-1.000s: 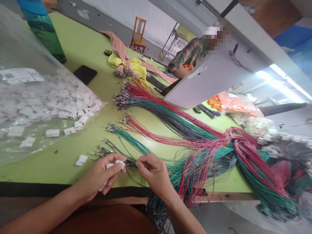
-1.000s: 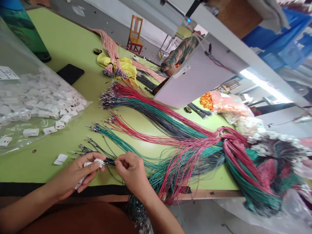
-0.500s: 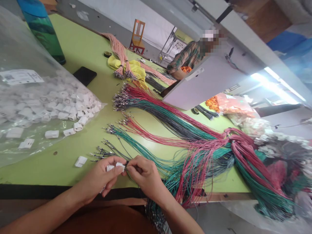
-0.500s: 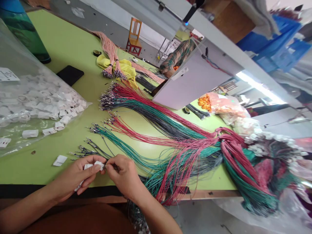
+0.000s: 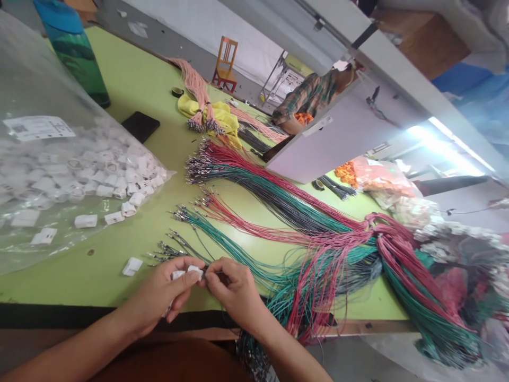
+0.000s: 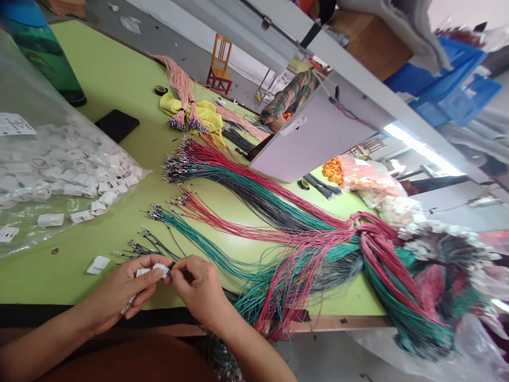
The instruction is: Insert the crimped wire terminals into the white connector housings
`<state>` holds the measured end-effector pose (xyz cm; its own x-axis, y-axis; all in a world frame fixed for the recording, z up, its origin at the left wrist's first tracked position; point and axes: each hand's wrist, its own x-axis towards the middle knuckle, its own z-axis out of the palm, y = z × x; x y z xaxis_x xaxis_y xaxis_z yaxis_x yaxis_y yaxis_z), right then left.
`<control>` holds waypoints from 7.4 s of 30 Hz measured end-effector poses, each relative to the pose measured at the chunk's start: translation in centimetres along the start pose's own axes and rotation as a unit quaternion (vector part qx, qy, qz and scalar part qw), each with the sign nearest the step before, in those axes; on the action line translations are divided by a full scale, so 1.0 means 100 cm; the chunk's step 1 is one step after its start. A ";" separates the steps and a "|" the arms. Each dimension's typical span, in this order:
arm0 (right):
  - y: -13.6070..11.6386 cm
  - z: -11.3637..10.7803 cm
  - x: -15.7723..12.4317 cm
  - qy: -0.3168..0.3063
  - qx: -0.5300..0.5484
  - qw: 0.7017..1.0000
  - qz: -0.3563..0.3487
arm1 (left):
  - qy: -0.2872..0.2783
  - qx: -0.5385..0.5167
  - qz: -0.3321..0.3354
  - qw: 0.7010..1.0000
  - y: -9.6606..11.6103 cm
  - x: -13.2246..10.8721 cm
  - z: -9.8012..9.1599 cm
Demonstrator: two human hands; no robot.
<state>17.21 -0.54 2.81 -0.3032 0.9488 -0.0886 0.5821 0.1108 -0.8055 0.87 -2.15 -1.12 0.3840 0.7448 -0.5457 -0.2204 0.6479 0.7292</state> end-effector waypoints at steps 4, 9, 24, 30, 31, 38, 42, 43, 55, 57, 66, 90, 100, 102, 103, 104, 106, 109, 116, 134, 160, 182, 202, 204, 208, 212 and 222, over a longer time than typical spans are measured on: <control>0.001 0.002 -0.002 -0.006 0.021 0.999 0.030 | 0.002 -0.007 -0.003 1.000 0.001 0.000 0.001; 0.002 0.004 -0.001 -0.006 0.008 1.000 0.026 | 0.008 0.003 -0.002 1.000 0.000 0.001 -0.001; 0.000 0.000 0.001 0.000 0.001 1.000 -0.001 | 0.006 0.000 0.003 1.000 0.006 -0.001 0.002; 0.002 0.006 0.002 0.007 -0.001 1.000 0.009 | 0.018 -0.012 -0.003 1.000 0.006 0.000 0.000; 0.003 0.007 0.002 0.010 -0.003 1.000 0.008 | 0.017 -0.012 -0.003 1.000 0.005 0.000 0.000; 0.003 0.003 -0.001 0.018 0.014 1.000 -0.017 | 0.001 -0.018 0.001 1.000 0.005 -0.001 0.001; 0.003 -0.003 0.001 0.011 0.019 0.998 -0.058 | -0.008 -0.021 0.015 1.000 0.003 -0.001 -0.001; 0.003 -0.005 0.003 0.003 0.019 0.997 -0.072 | -0.010 -0.012 0.017 1.000 0.002 -0.001 -0.002; 0.003 -0.022 0.020 0.013 0.005 0.987 -0.159 | -0.038 0.033 0.037 0.998 0.036 0.003 0.006; 0.005 -0.022 0.023 0.037 -0.003 0.988 -0.147 | -0.035 0.014 0.045 0.998 0.037 0.012 0.007; 0.021 -0.012 0.027 0.056 0.017 0.991 -0.120 | -0.022 -0.050 0.002 0.999 0.029 0.029 0.005; 0.026 -0.008 0.029 0.092 0.069 0.986 -0.123 | -0.021 -0.038 0.023 0.999 0.033 0.034 0.003; 0.027 -0.006 0.025 0.091 0.070 0.983 -0.142 | -0.002 -0.001 0.031 1.000 0.034 0.027 0.001; 0.028 -0.006 0.025 0.094 0.073 0.983 -0.141 | -0.007 0.013 0.031 0.999 0.035 0.026 0.000; 0.028 -0.005 0.025 0.094 0.076 0.983 -0.140 | -0.011 0.021 0.032 0.999 0.036 0.027 -0.001; 0.028 -0.004 0.026 0.093 0.079 0.983 -0.138 | -0.017 0.030 0.036 0.999 0.035 0.027 -0.002; 0.028 -0.004 0.027 0.090 0.085 0.983 -0.138 | -0.030 0.050 0.049 0.997 0.033 0.029 -0.005; 0.026 -0.005 0.028 0.097 0.086 0.978 -0.161 | -0.036 0.105 0.087 0.990 0.028 0.030 -0.010; 0.021 -0.012 0.022 0.127 0.018 0.953 -0.275 | 0.017 0.321 0.296 0.900 0.024 0.029 -0.022; 0.024 -0.012 0.019 0.087 0.030 0.959 -0.268 | 0.027 0.342 0.321 0.883 0.021 0.030 -0.024; 0.015 -0.015 0.016 0.152 0.083 0.973 -0.150 | -0.133 0.010 -0.005 0.991 0.041 0.031 -0.033; 0.022 -0.008 0.016 0.152 0.053 0.971 -0.177 | -0.082 0.043 -0.008 0.996 0.041 0.030 -0.025; 0.021 -0.003 0.022 0.059 0.067 0.994 -0.064 | -0.093 0.093 0.017 0.991 0.039 0.032 -0.023; 0.022 -0.002 0.022 0.049 0.062 0.995 -0.067 | -0.095 0.098 0.018 0.990 0.038 0.032 -0.024; 0.025 -0.001 0.021 0.050 0.046 0.993 -0.095 | -0.091 0.099 0.020 0.991 0.035 0.032 -0.024; 0.024 0.001 0.022 0.054 0.042 0.991 -0.119 | -0.084 0.103 0.020 0.991 0.033 0.033 -0.023; 0.021 0.004 0.022 0.084 0.105 0.988 -0.079 | -0.049 0.056 0.011 0.997 0.036 0.035 -0.023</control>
<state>17.51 1.67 0.70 -0.2385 0.9622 0.1312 0.3624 0.2135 -0.9072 -0.65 3.12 -1.34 0.4670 0.7363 -0.4896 -0.1301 0.6049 0.7856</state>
